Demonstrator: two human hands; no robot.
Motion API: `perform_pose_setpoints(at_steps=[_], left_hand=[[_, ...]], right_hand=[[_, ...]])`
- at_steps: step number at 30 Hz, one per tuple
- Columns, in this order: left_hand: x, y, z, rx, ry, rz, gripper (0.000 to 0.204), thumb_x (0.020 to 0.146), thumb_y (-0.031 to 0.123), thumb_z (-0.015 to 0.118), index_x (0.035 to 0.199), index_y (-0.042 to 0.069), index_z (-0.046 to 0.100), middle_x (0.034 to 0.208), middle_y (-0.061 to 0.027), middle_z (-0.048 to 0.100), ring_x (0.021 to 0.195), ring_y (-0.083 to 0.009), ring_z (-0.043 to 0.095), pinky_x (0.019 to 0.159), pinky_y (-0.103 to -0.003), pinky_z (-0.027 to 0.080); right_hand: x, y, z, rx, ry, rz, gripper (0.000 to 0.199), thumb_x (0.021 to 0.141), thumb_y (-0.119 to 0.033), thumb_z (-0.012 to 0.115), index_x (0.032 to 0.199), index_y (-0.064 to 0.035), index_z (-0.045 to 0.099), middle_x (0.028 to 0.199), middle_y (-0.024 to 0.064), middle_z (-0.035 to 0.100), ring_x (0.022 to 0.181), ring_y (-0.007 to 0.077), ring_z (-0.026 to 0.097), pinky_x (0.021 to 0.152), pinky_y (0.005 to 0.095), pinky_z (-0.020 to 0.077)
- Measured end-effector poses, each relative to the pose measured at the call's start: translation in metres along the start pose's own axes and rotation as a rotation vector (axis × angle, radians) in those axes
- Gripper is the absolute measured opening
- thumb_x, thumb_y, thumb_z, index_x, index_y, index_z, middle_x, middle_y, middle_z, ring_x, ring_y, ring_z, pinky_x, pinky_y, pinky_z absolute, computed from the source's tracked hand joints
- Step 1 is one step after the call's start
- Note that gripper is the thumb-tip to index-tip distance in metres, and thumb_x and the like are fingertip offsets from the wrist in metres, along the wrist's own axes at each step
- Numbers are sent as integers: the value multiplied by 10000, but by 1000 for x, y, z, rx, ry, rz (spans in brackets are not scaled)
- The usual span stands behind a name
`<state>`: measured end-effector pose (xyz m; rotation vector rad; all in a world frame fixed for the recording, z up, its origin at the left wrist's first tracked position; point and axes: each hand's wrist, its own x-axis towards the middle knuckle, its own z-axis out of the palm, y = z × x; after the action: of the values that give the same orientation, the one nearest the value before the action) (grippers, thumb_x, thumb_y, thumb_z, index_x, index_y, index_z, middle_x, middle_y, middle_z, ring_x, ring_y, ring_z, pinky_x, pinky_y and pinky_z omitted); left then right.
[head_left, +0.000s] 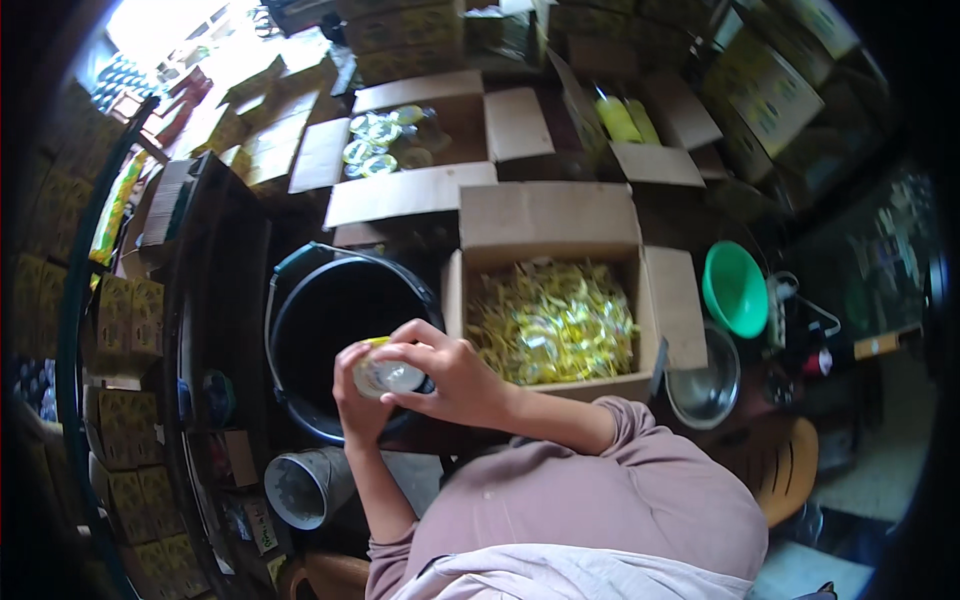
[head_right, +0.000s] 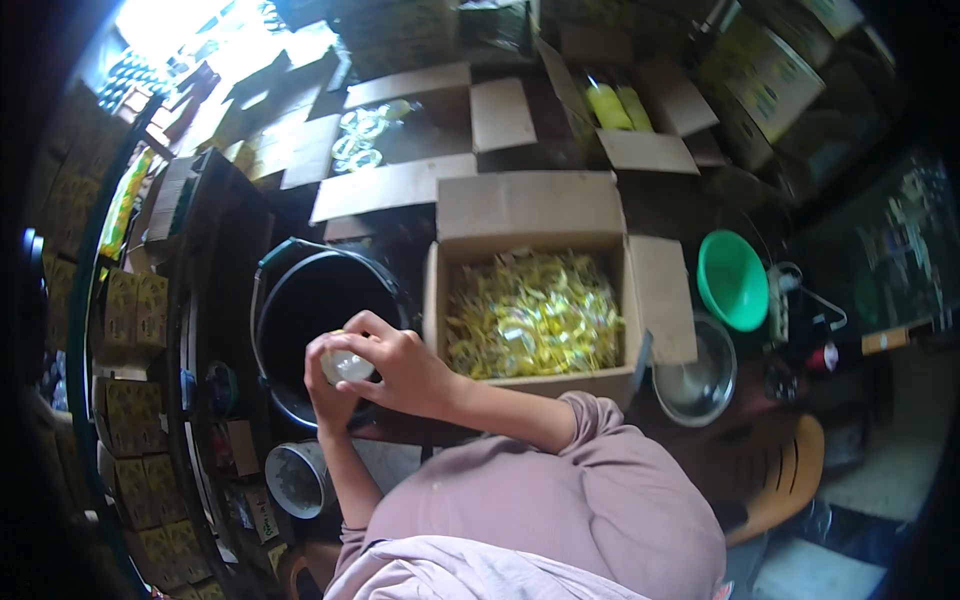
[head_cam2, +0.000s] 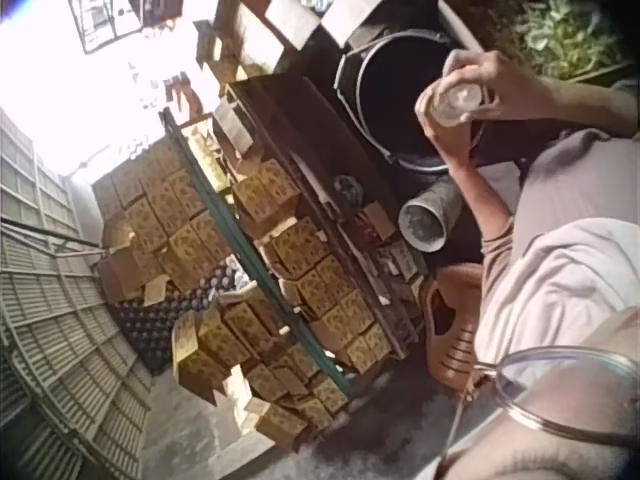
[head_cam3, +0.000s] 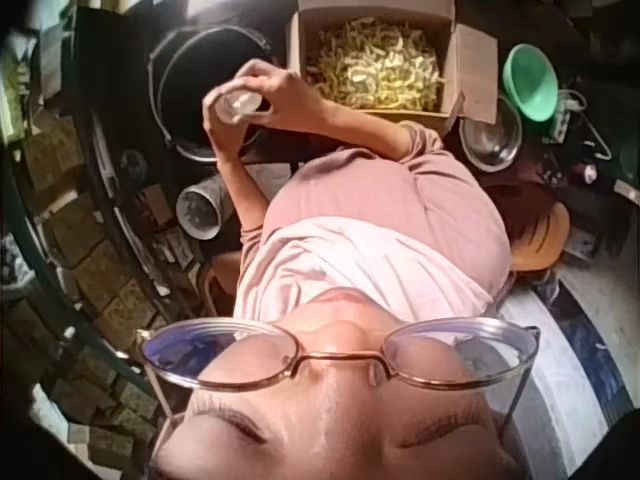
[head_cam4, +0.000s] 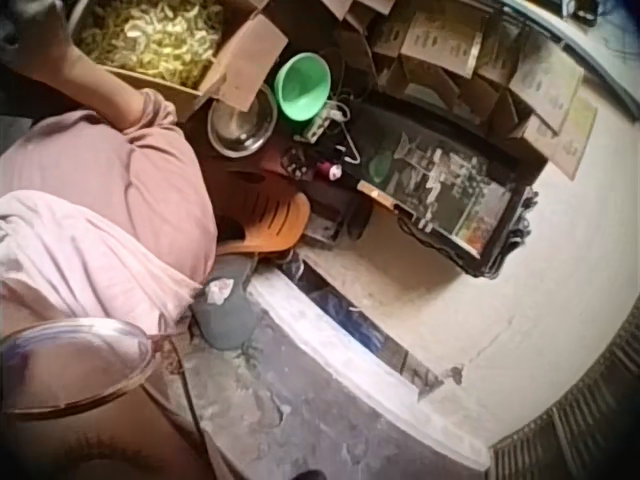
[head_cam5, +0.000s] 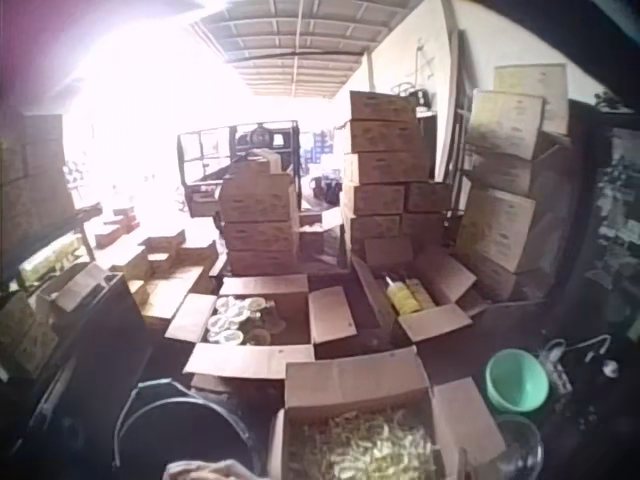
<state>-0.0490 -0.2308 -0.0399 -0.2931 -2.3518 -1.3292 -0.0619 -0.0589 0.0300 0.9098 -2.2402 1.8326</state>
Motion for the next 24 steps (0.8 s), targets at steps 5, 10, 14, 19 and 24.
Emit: perform_pose_setpoints(at_steps=[5,10,14,19,24], left_hand=[[-2,9,-1,230,30,179,542,524,32,734,1013,76,504,1000,-112,548,1042,-294,492,884,-377,404],[-19,-19,-5,143,57,-130,487,594,34,711,1033,30,499,993,-133,563,962,-294,536,828,-355,434],[-20,-31,-8,-525,93,-356,402,775,229,594,1089,8,475,1057,-133,548,924,-299,565,795,-353,456],[-16,-26,-16,-1521,-6,-808,522,829,446,485,1169,53,443,1135,-134,521,1064,-316,501,837,-442,429],[-21,-37,-26,-1960,23,-901,505,824,487,452,1174,122,469,1161,-104,503,1112,-310,446,919,-501,338]], right_hand=[[-43,-7,-19,-24,33,-50,529,690,-181,716,1165,-75,511,1091,131,502,982,272,527,846,341,443],[-118,15,-76,-627,594,139,208,717,-134,683,852,-24,569,850,120,567,821,266,560,761,338,436],[-214,69,-139,-940,1024,531,212,740,-170,666,834,-28,540,831,98,534,778,260,519,713,347,417],[-294,117,-164,-1041,982,938,327,691,-235,714,861,-49,506,769,72,546,737,241,542,676,355,437],[-313,147,-176,-561,1135,810,383,711,-137,715,975,-35,456,684,52,598,595,121,549,605,254,448]])
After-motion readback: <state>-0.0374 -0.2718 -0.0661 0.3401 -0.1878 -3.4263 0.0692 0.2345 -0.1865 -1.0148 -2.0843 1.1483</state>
